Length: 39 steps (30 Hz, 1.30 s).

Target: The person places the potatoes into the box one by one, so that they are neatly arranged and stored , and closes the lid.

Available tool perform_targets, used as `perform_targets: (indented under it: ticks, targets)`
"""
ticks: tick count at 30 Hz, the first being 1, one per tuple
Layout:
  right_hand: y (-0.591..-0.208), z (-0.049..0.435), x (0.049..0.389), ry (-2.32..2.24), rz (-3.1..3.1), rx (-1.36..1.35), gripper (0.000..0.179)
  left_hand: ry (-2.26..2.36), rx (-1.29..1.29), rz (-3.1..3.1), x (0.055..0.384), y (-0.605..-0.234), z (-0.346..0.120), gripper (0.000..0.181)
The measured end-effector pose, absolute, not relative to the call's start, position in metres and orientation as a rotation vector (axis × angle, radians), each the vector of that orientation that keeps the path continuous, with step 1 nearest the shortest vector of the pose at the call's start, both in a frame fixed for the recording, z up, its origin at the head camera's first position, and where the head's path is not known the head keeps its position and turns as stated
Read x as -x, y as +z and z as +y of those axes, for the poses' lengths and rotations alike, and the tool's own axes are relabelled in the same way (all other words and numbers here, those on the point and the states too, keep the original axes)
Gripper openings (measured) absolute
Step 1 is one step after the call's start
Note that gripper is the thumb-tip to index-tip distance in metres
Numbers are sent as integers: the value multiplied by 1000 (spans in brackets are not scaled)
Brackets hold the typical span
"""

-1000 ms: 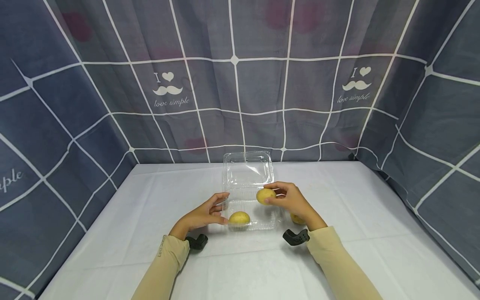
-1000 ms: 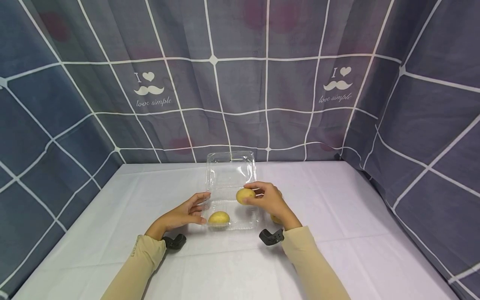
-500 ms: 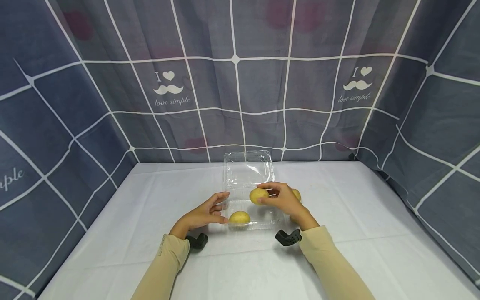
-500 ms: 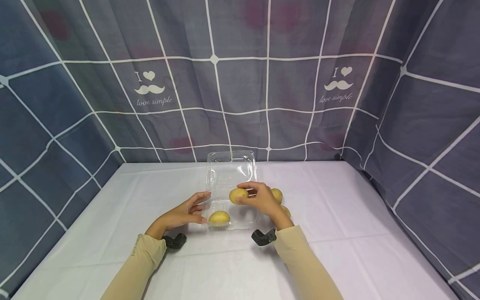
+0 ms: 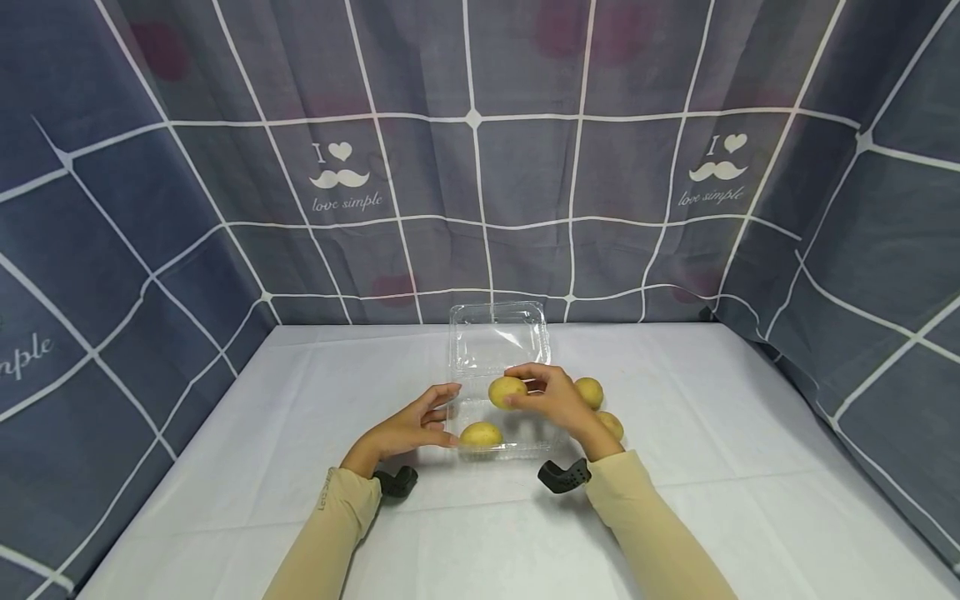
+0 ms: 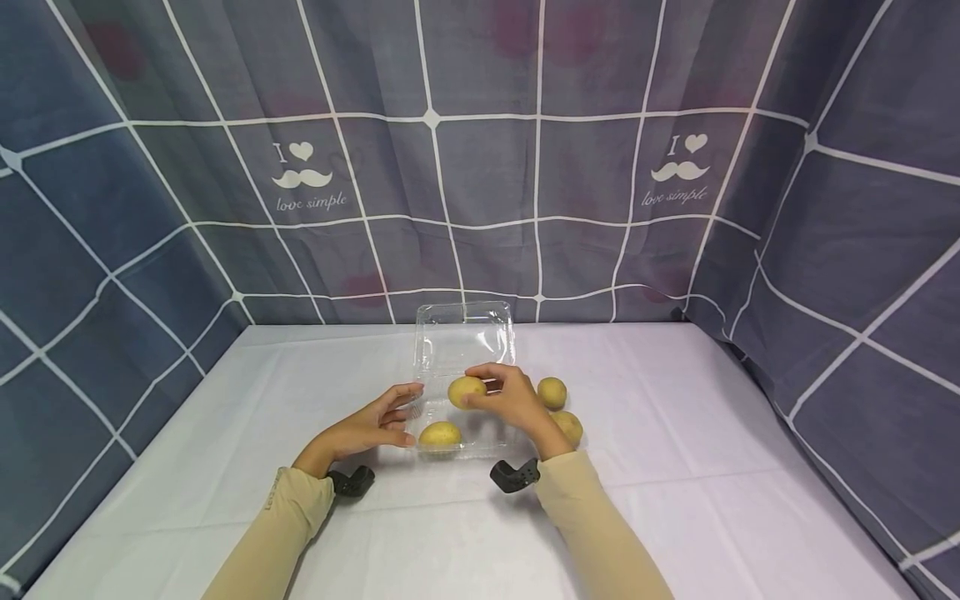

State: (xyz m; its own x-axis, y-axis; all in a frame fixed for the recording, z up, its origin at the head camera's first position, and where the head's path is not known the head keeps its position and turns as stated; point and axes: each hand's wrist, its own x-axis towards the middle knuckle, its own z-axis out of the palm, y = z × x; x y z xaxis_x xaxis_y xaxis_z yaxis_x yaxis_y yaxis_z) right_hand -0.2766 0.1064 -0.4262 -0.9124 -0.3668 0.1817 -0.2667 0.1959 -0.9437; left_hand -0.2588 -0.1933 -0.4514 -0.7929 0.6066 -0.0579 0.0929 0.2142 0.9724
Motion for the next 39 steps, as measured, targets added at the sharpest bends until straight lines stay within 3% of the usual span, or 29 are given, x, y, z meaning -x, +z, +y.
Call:
perform_targets:
  ticks: [22, 39]
  targets:
    - [-436, 78, 279, -1943, 2277, 418, 48, 1616, -661, 2047, 259, -451, -193, 96]
    - [-439, 67, 281, -1859, 2389, 225, 40, 1612, -630, 2058, 258, -449, -192, 96]
